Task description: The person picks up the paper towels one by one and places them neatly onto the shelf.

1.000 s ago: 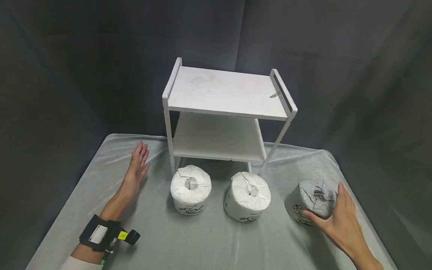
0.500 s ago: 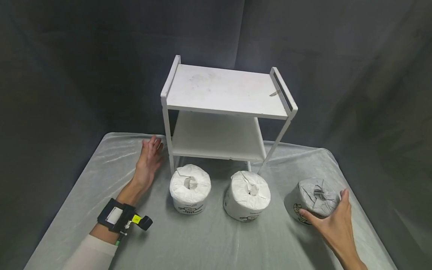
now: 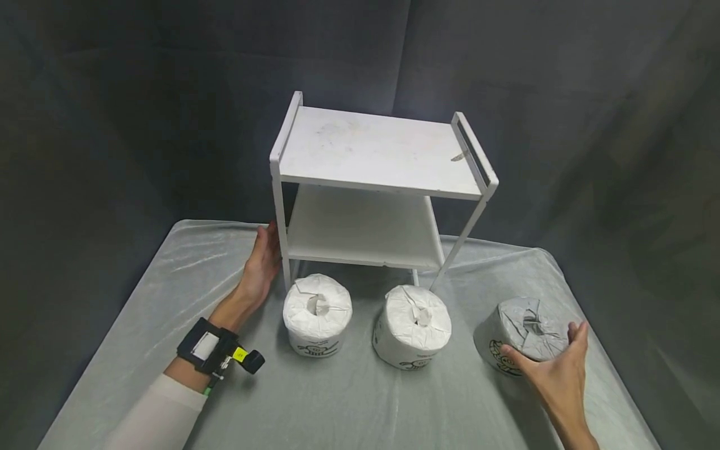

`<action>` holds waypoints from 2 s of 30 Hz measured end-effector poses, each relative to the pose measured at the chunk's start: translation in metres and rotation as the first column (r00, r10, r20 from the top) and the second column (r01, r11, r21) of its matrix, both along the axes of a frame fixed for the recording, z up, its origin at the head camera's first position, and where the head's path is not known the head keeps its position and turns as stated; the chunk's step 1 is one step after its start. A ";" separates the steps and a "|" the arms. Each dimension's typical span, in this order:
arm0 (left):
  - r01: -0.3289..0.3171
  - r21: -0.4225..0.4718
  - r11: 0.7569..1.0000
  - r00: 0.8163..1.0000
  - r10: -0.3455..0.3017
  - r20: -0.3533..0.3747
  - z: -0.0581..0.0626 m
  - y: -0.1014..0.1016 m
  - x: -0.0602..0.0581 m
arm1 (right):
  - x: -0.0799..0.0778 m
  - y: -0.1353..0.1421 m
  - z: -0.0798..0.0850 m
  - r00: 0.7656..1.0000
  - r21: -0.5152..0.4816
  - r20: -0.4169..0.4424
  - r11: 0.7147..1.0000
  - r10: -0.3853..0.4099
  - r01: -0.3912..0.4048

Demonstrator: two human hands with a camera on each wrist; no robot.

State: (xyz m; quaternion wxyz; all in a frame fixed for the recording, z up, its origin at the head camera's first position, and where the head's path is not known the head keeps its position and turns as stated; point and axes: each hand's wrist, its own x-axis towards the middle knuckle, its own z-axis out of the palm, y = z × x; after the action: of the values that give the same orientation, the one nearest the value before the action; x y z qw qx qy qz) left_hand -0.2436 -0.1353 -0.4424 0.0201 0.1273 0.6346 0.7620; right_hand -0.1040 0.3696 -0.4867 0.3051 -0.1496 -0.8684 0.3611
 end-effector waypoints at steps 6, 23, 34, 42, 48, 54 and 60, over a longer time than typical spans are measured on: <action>0.017 0.018 1.000 1.000 -0.016 -0.017 -0.001 0.006 -0.002 | -0.002 -0.003 -0.006 0.997 -0.082 0.069 0.996 -0.023 0.028; -0.004 0.084 0.996 1.000 0.002 0.025 -0.004 0.017 -0.002 | -0.002 -0.008 -0.020 0.999 -0.310 0.030 0.950 -0.041 0.048; 0.012 0.053 0.999 1.000 -0.014 0.021 -0.003 0.015 -0.001 | -0.008 -0.010 -0.028 0.999 -0.390 -0.025 0.921 -0.030 0.018; 0.023 0.066 0.998 0.999 -0.025 0.024 -0.002 0.016 0.000 | -0.012 -0.012 -0.027 0.996 -0.412 -0.068 0.911 -0.053 0.020; 0.024 0.064 0.998 1.000 -0.024 0.010 -0.002 0.016 0.000 | -0.010 -0.011 -0.023 0.997 -0.384 -0.019 0.921 -0.080 0.066; 0.023 0.058 0.998 1.000 -0.023 0.000 -0.003 0.016 0.000 | -0.007 -0.011 -0.015 0.997 -0.348 -0.043 0.936 -0.069 0.049; 0.039 0.055 0.998 0.999 -0.039 -0.004 -0.003 0.015 -0.001 | -0.003 -0.014 0.005 0.996 -0.335 -0.062 0.942 -0.058 0.034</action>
State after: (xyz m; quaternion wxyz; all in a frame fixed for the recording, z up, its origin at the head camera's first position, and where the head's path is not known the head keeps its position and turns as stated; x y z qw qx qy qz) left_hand -0.2445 -0.1202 -0.4450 0.0305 0.1412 0.6108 0.7785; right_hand -0.1071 0.3556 -0.4817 0.3143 -0.2062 -0.7797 0.5007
